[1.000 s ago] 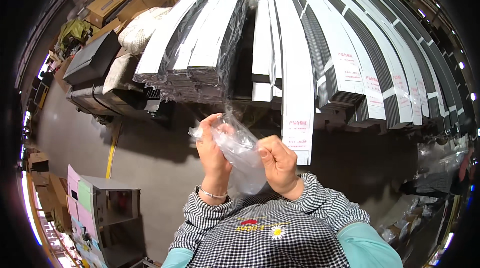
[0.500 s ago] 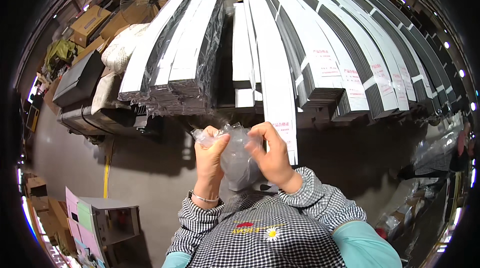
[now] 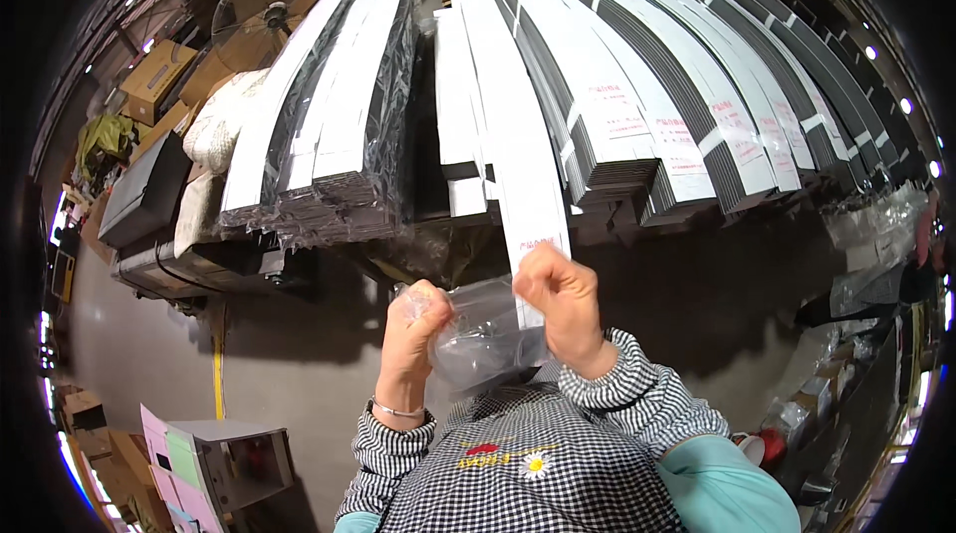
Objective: Placing long architectural components into protective plastic sleeves and stacking them.
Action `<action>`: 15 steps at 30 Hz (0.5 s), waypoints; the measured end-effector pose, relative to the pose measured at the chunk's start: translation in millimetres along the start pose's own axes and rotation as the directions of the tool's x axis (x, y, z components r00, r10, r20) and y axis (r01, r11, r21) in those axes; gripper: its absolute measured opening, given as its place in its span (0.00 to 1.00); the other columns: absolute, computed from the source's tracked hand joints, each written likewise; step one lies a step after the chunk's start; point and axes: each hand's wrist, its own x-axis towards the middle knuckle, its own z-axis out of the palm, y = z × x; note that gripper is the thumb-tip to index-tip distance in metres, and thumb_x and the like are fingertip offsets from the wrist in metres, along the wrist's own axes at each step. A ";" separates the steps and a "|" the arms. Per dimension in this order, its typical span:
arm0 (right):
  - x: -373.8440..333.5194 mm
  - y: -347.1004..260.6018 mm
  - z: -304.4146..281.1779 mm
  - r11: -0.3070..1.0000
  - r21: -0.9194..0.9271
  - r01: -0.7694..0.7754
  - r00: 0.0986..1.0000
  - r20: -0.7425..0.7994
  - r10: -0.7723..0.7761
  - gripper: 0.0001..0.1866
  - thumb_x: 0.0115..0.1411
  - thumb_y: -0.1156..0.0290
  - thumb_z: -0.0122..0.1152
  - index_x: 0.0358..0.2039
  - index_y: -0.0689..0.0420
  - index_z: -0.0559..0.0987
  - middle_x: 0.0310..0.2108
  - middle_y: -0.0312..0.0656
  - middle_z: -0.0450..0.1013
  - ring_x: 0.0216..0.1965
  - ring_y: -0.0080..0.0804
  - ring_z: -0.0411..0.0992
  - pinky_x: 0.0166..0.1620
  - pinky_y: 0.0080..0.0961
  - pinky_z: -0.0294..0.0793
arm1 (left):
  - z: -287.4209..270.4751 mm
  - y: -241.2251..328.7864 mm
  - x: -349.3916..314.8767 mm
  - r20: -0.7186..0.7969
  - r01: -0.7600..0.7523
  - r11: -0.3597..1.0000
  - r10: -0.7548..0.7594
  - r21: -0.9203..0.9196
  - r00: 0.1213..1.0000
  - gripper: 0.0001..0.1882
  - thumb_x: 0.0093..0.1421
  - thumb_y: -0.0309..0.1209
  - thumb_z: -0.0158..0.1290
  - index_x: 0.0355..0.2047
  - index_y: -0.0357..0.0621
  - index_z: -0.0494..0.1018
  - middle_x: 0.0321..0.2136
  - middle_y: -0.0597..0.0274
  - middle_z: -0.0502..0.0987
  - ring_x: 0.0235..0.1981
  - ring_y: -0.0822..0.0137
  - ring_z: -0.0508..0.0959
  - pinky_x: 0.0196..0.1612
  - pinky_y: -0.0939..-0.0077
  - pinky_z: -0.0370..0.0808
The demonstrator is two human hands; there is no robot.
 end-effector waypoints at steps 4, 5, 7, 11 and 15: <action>-34.1 1.8 -9.0 0.705 0.499 -0.504 0.849 0.438 0.297 0.20 0.69 0.54 0.53 0.23 0.53 0.69 0.20 0.36 0.67 0.31 0.34 0.67 0.39 0.30 0.67 | 34.3 -16.4 -4.5 -0.110 -0.013 0.981 -0.009 -0.194 0.994 0.16 0.58 0.38 0.65 0.28 0.40 0.72 0.29 0.59 0.78 0.29 0.69 0.78 0.35 0.76 0.76; -42.3 -1.3 -18.8 0.583 0.533 -0.614 0.785 0.491 0.377 0.21 0.69 0.54 0.52 0.22 0.53 0.68 0.16 0.36 0.64 0.27 0.35 0.66 0.36 0.31 0.66 | 33.0 -18.6 -9.3 -0.105 -0.006 0.981 -0.015 -0.193 0.994 0.16 0.58 0.38 0.65 0.28 0.40 0.72 0.29 0.59 0.78 0.29 0.69 0.78 0.35 0.76 0.76; -53.3 -3.4 -51.9 0.596 0.476 -0.646 0.756 0.503 0.418 0.18 0.69 0.59 0.54 0.22 0.54 0.69 0.13 0.35 0.64 0.24 0.34 0.66 0.32 0.32 0.66 | 20.3 -23.2 -26.3 0.231 0.221 0.883 -0.132 -0.415 0.964 0.19 0.58 0.42 0.65 0.31 0.40 0.71 0.29 0.58 0.78 0.29 0.68 0.79 0.34 0.76 0.76; -59.2 -28.3 -108.8 0.924 -0.270 -0.270 0.854 0.377 0.360 0.09 0.55 0.69 0.62 0.20 0.56 0.78 0.20 0.34 0.73 0.39 0.30 0.70 0.50 0.31 0.65 | -5.1 -1.7 -36.6 0.423 0.331 0.943 -0.319 0.046 0.848 0.15 0.56 0.35 0.63 0.36 0.36 0.75 0.26 0.59 0.80 0.24 0.65 0.80 0.29 0.74 0.76; -92.3 42.2 -153.1 0.480 -0.869 0.117 0.683 0.422 0.597 0.06 0.57 0.69 0.60 0.32 0.54 0.83 0.36 0.32 0.77 0.49 0.31 0.68 0.53 0.35 0.65 | -28.5 -102.3 -9.2 0.427 -0.242 0.538 -0.248 0.807 0.870 0.10 0.54 0.28 0.60 0.36 0.39 0.78 0.31 0.55 0.82 0.27 0.56 0.82 0.33 0.64 0.77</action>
